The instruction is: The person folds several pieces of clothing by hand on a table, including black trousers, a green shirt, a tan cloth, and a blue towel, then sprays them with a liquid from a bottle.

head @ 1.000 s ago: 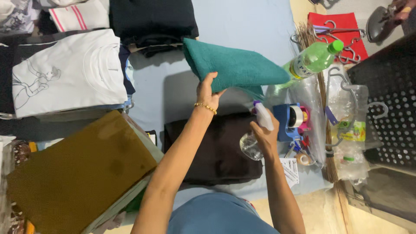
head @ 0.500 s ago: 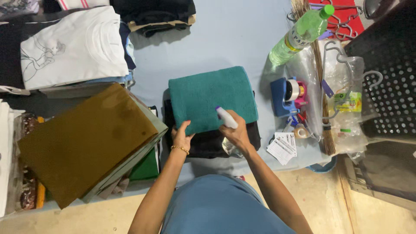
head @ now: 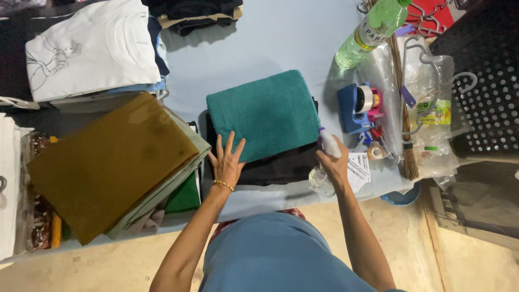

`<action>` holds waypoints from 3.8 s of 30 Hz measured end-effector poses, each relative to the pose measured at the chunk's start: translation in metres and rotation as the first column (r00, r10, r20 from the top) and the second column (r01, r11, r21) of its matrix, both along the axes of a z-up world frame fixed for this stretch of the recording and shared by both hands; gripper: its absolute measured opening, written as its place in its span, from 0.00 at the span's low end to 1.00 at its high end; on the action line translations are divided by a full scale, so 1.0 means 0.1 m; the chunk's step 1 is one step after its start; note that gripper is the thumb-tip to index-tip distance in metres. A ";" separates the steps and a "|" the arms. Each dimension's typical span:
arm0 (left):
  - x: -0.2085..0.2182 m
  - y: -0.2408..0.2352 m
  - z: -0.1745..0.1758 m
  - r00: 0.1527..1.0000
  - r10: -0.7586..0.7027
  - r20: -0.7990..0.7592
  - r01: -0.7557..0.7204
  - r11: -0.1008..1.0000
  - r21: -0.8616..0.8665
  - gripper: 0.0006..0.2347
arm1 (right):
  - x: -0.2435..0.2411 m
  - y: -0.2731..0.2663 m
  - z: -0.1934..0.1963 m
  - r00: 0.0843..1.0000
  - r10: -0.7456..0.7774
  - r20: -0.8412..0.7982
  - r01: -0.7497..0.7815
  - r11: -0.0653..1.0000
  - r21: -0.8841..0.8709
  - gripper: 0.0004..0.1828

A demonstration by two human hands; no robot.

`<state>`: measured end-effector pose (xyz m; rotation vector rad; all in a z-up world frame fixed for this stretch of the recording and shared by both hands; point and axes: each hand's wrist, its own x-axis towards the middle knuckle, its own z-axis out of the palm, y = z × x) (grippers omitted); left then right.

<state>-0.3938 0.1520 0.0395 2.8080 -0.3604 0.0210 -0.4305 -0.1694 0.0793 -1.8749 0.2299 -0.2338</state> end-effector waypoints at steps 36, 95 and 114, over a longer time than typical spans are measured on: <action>1.55 -0.05 1.06 0.986 -0.015 0.166 0.069 0.944 -0.324 0.14 | 0.69 1.18 0.29 0.999 -0.019 0.049 0.029 0.980 -0.199 0.19; 1.51 -0.78 0.71 0.616 -0.385 -0.688 -0.428 0.570 -0.702 0.27 | 0.09 2.11 0.12 0.996 0.042 0.084 0.018 0.793 -0.609 0.28; 0.18 -0.08 -1.50 0.822 0.242 -0.515 -0.562 0.488 -0.668 0.36 | 0.00 0.76 0.01 0.967 -0.113 0.228 0.190 0.917 -0.352 0.14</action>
